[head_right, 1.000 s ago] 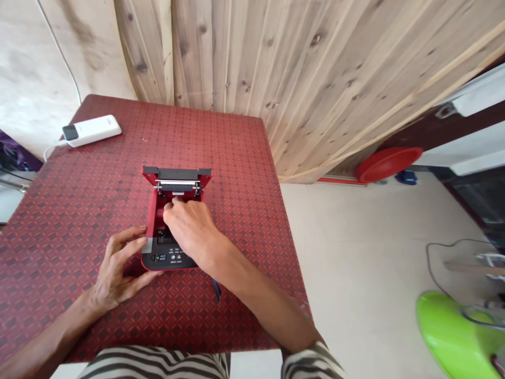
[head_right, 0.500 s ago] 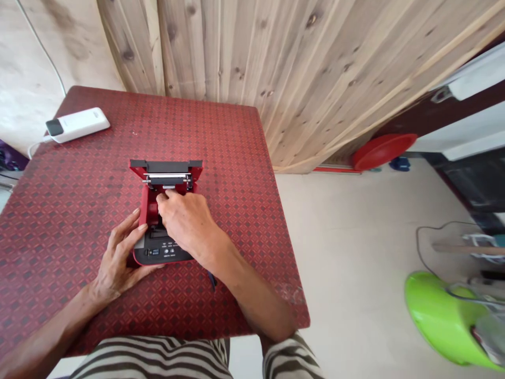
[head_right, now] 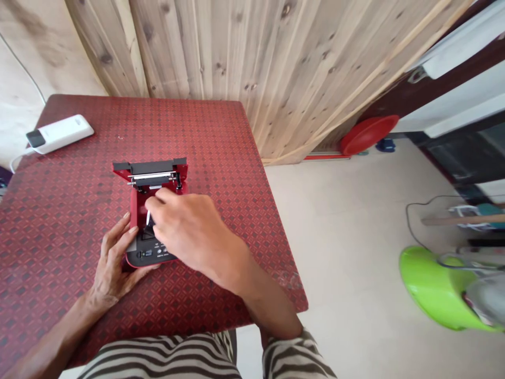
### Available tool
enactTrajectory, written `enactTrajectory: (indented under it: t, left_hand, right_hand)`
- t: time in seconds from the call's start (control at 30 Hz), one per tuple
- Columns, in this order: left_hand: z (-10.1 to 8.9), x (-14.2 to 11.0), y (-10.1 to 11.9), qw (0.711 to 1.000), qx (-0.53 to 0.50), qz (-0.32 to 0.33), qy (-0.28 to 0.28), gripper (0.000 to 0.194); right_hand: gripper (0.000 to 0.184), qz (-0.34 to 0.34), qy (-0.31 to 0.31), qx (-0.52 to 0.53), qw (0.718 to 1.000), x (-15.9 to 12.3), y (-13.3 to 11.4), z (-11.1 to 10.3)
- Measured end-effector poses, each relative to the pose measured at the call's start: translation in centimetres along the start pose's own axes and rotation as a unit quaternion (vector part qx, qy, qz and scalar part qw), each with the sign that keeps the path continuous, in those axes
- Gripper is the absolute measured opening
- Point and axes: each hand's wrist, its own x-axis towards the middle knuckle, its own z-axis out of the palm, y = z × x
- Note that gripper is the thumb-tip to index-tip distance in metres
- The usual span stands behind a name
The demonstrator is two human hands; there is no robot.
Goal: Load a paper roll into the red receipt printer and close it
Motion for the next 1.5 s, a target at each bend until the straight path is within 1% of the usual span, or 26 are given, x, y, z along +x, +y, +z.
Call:
enactTrajectory:
  t: [0.07, 0.13, 0.2, 0.23, 0.33, 0.43, 0.5, 0.57, 0.6, 0.67, 0.73, 0.8, 0.83, 0.87, 0.93, 0.97, 1.03, 1.1, 1.13, 1.2, 1.27, 1.33, 1.37, 1.4, 1.43, 1.5]
  left_hand:
    - [-0.1, 0.1, 0.0, 1.000, 0.005, 0.002, -0.006, 0.094]
    - [-0.1, 0.2, -0.1, 1.000, 0.006, 0.005, -0.008, 0.095]
    - [-0.2, 0.3, -0.2, 1.000, 0.002, 0.007, -0.005, 0.096]
    - [-0.2, 0.3, -0.2, 1.000, 0.001, 0.007, -0.004, 0.096]
    - [-0.4, 0.4, -0.2, 1.000, 0.000, 0.007, -0.002, 0.097]
    - [-0.4, 0.5, -0.2, 1.000, 0.004, 0.007, -0.002, 0.097]
    - [-0.4, 0.5, -0.2, 1.000, 0.008, 0.010, 0.001, 0.097]
    - [-0.3, 0.5, -0.3, 1.000, 0.009, 0.014, 0.006, 0.098]
    - [-0.3, 0.5, -0.4, 1.000, 0.007, 0.016, 0.008, 0.098]
    - [-0.3, 0.5, -0.4, 1.000, 0.004, 0.016, 0.008, 0.098]
    - [-0.3, 0.5, -0.4, 1.000, 0.005, 0.016, 0.006, 0.098]
    - [-0.4, 0.6, -0.4, 1.000, 0.007, 0.018, 0.004, 0.099]
    - [-0.4, 0.6, -0.4, 1.000, 0.006, 0.019, 0.003, 0.099]
    - [-0.4, 0.6, -0.3, 1.000, 0.005, 0.020, 0.002, 0.099]
    - [-0.3, 0.6, -0.2, 1.000, -0.001, 0.020, 0.002, 0.098]
    - [-0.3, 0.6, -0.2, 1.000, -0.002, 0.017, 0.001, 0.097]
    - [-0.3, 0.4, -0.1, 1.000, -0.003, 0.012, -0.004, 0.096]
    - [-0.2, 0.3, 0.0, 1.000, -0.002, 0.005, -0.010, 0.094]
    - [-0.2, 0.2, 0.1, 1.000, -0.003, 0.002, -0.012, 0.093]
    - [-0.1, 0.0, 0.1, 1.000, -0.005, -0.002, -0.014, 0.090]
    - [0.0, -0.1, 0.1, 1.000, -0.007, -0.004, -0.013, 0.089]
    - [0.0, -0.1, 0.1, 1.000, -0.009, -0.003, -0.010, 0.088]
    - [0.0, -0.1, 0.1, 1.000, -0.010, -0.003, -0.010, 0.087]
    - [0.0, -0.1, 0.2, 1.000, -0.011, -0.004, -0.010, 0.086]
    - [0.0, -0.1, 0.2, 1.000, -0.011, -0.005, -0.010, 0.086]
    - [0.0, -0.1, 0.3, 1.000, -0.008, -0.007, -0.012, 0.087]
  right_hand:
    - [0.014, 0.018, 0.084, 0.101, 0.991, -1.4, 2.2, -0.7]
    - [0.016, 0.058, 0.157, 0.202, 0.965, -2.2, 4.9, -0.5]
    - [0.019, 0.114, 0.198, 0.277, 0.933, -2.4, 7.5, 0.9]
    - [0.022, 0.139, 0.207, 0.304, 0.919, -2.4, 8.6, 1.9]
    - [0.022, 0.172, 0.186, 0.345, 0.904, -1.9, 10.6, 5.5]
    - [0.021, 0.169, 0.158, 0.351, 0.907, -1.6, 11.0, 8.2]
    - [0.022, 0.166, 0.150, 0.351, 0.909, -1.4, 11.1, 9.2]
    - [0.022, 0.166, 0.148, 0.346, 0.911, -1.4, 11.2, 9.5]
    - [0.025, 0.165, 0.146, 0.347, 0.912, -1.5, 11.3, 9.5]
    - [0.038, 0.168, 0.145, 0.351, 0.910, -2.3, 11.5, 9.2]
    - [0.048, 0.186, 0.166, 0.346, 0.905, -3.8, 11.4, 8.6]
    - [0.036, 0.204, 0.172, 0.321, 0.909, -5.8, 10.8, 7.8]
    - [0.026, 0.207, 0.160, 0.306, 0.916, -6.8, 10.4, 7.6]
    - [0.021, 0.200, 0.125, 0.302, 0.924, -7.7, 9.8, 7.5]
    - [0.031, 0.179, 0.080, 0.299, 0.934, -9.0, 8.5, 8.1]
    - [0.037, 0.169, 0.076, 0.301, 0.936, -9.3, 7.9, 8.7]
    - [0.038, 0.157, 0.106, 0.302, 0.934, -9.4, 7.0, 10.0]
    - [0.028, 0.151, 0.136, 0.307, 0.930, -9.3, 6.5, 10.6]
    - [0.026, 0.150, 0.149, 0.305, 0.929, -9.3, 6.3, 10.3]
    - [0.027, 0.140, 0.174, 0.282, 0.933, -9.3, 6.0, 8.4]
    - [0.031, 0.108, 0.201, 0.234, 0.945, -9.0, 5.3, 5.5]
    - [0.035, 0.030, 0.194, 0.176, 0.965, -7.8, 4.0, 2.9]
    - [0.036, -0.006, 0.188, 0.140, 0.972, -6.8, 3.3, 2.1]
    - [0.037, -0.031, 0.169, 0.093, 0.981, -5.7, 2.7, 1.7]
    - [0.035, -0.044, 0.132, 0.047, 0.989, -4.4, 2.1, 1.6]
    - [0.026, -0.046, 0.044, -0.029, 0.998, -1.7, 1.1, 2.2]
